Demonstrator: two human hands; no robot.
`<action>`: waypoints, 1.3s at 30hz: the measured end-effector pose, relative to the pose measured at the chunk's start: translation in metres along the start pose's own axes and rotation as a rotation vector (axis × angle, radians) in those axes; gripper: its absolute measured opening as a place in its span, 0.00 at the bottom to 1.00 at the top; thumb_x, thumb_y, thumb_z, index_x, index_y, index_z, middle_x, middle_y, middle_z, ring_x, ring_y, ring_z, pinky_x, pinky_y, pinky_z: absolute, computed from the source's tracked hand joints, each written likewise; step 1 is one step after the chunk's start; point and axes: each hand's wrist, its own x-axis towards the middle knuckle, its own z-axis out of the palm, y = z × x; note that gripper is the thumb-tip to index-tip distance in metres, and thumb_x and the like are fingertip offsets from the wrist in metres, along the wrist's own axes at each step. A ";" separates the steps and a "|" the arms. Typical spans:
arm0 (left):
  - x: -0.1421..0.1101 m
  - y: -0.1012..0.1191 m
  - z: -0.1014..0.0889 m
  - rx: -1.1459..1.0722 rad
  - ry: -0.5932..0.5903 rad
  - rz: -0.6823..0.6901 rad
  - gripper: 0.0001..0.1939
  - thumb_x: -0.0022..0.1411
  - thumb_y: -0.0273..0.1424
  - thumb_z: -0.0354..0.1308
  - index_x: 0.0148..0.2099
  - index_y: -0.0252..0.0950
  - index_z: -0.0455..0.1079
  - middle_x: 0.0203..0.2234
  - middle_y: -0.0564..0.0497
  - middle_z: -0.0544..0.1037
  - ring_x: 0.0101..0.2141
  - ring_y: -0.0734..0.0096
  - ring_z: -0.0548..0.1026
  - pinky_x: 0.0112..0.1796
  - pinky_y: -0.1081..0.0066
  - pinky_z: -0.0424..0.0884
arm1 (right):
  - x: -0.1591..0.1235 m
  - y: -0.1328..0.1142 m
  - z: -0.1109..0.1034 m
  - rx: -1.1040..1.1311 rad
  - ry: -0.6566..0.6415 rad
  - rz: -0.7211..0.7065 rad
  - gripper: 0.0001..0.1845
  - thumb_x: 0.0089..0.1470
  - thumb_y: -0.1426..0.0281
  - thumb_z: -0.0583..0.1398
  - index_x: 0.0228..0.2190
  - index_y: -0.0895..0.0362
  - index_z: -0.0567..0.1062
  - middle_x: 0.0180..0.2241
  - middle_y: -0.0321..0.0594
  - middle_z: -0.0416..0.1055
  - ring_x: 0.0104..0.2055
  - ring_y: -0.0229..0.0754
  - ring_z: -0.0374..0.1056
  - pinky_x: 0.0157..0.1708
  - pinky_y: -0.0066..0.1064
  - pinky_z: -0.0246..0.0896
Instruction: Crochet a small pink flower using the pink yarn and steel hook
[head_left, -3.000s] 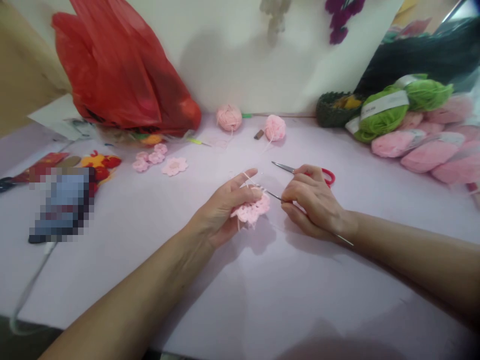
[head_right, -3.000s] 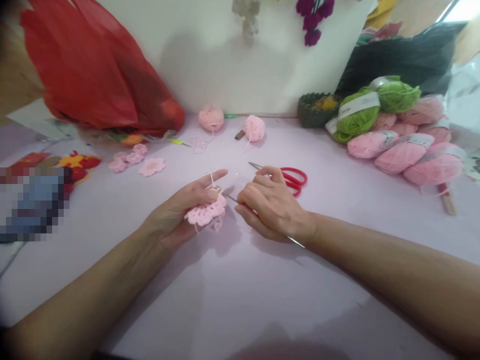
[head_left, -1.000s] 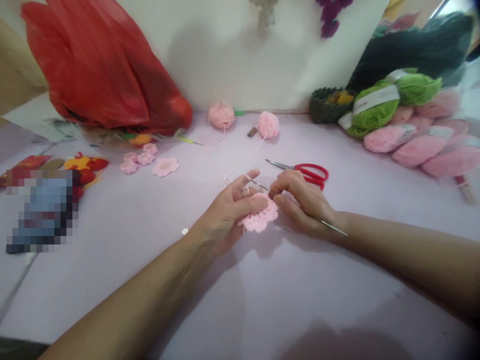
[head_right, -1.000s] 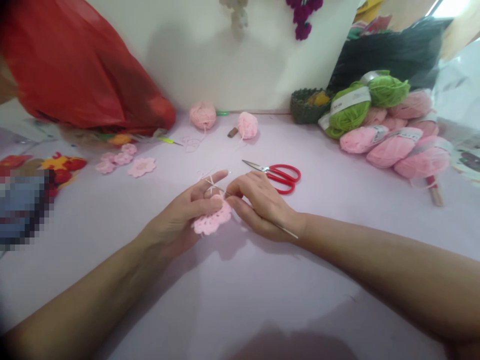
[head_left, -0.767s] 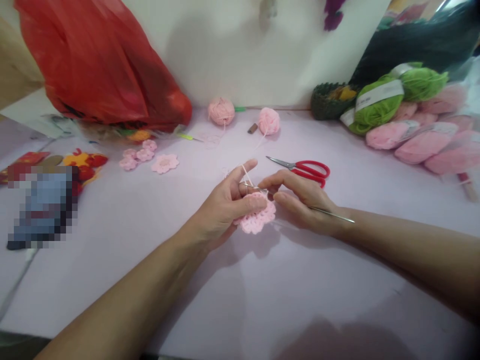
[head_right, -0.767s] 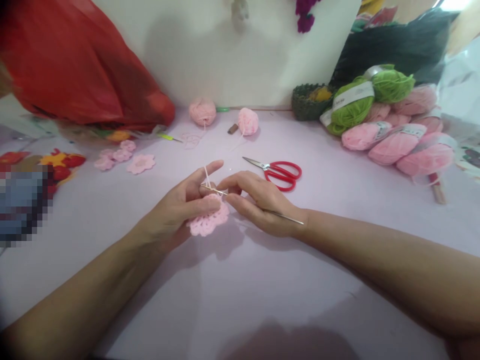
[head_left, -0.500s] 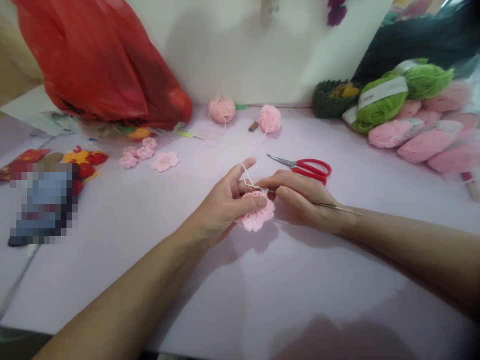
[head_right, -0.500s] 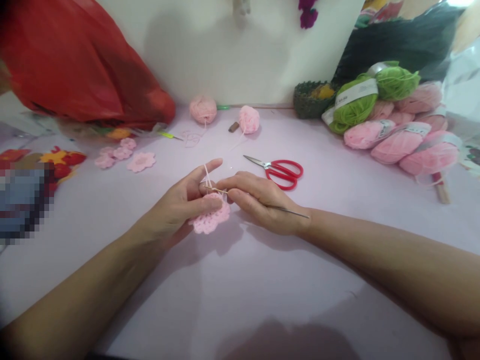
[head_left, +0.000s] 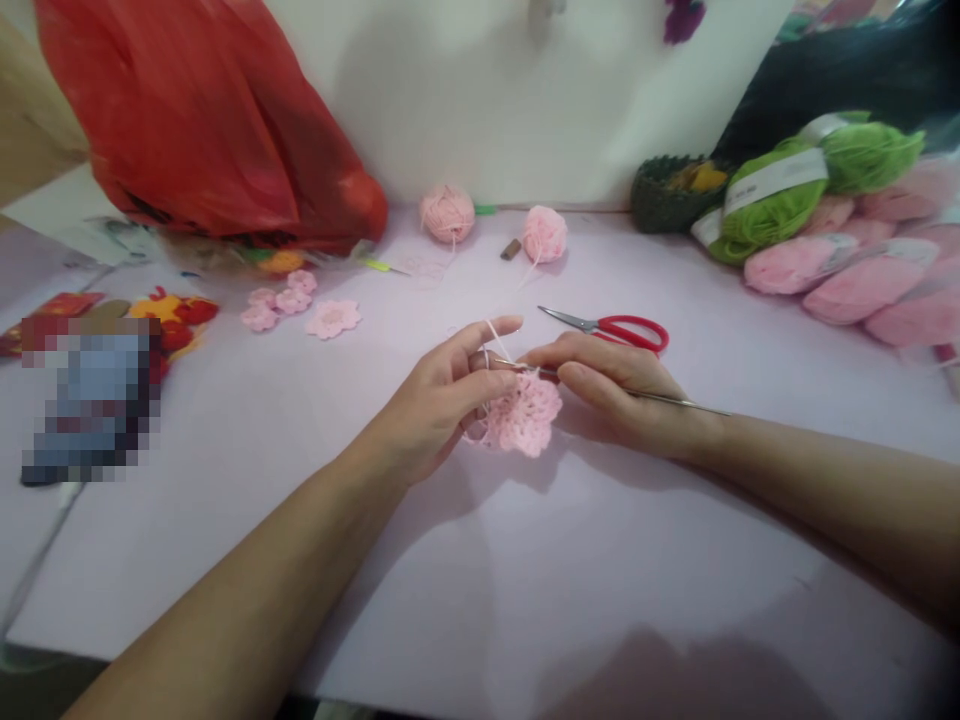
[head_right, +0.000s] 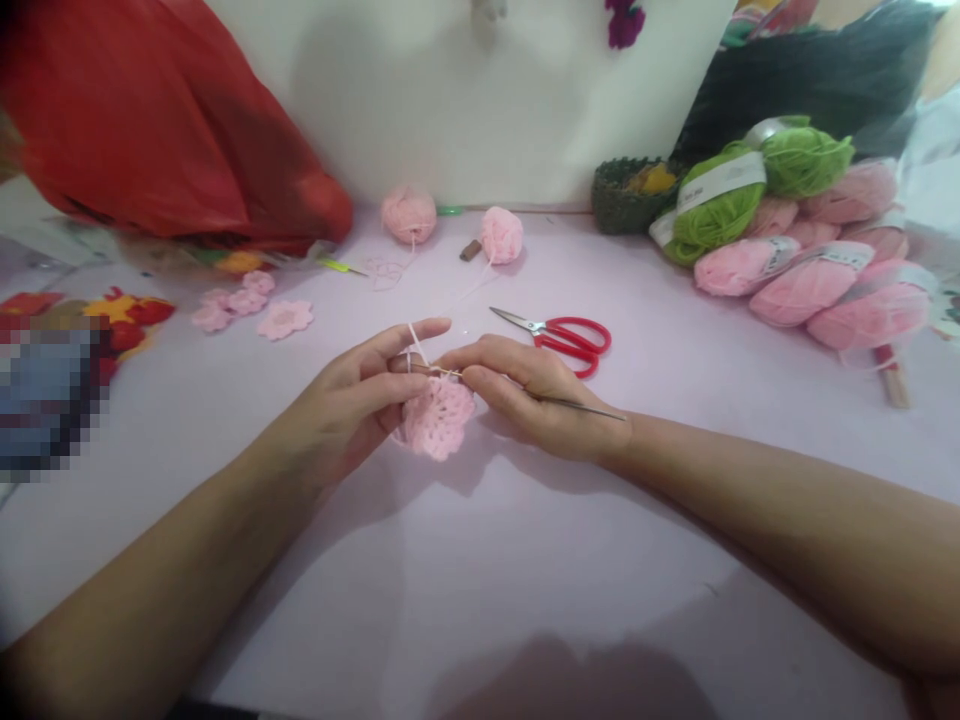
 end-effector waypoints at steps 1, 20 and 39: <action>0.000 0.000 0.000 0.009 0.002 0.002 0.28 0.59 0.29 0.64 0.62 0.41 0.66 0.30 0.53 0.71 0.30 0.74 0.71 0.28 0.75 0.65 | 0.000 0.000 0.000 -0.005 0.001 0.000 0.14 0.67 0.67 0.53 0.48 0.55 0.76 0.43 0.38 0.78 0.44 0.37 0.74 0.43 0.27 0.70; 0.003 -0.002 -0.010 0.079 -0.019 0.070 0.28 0.58 0.26 0.65 0.61 0.41 0.67 0.29 0.57 0.71 0.27 0.81 0.69 0.27 0.79 0.65 | 0.003 -0.006 -0.004 0.087 -0.020 0.114 0.15 0.67 0.67 0.53 0.43 0.55 0.79 0.38 0.35 0.79 0.42 0.36 0.74 0.44 0.28 0.69; 0.003 0.005 -0.011 0.236 -0.016 -0.003 0.26 0.58 0.27 0.62 0.59 0.36 0.68 0.29 0.55 0.74 0.25 0.79 0.68 0.25 0.77 0.63 | 0.006 -0.008 -0.023 0.095 -0.311 0.181 0.18 0.69 0.64 0.50 0.48 0.54 0.77 0.43 0.37 0.80 0.48 0.41 0.75 0.48 0.31 0.69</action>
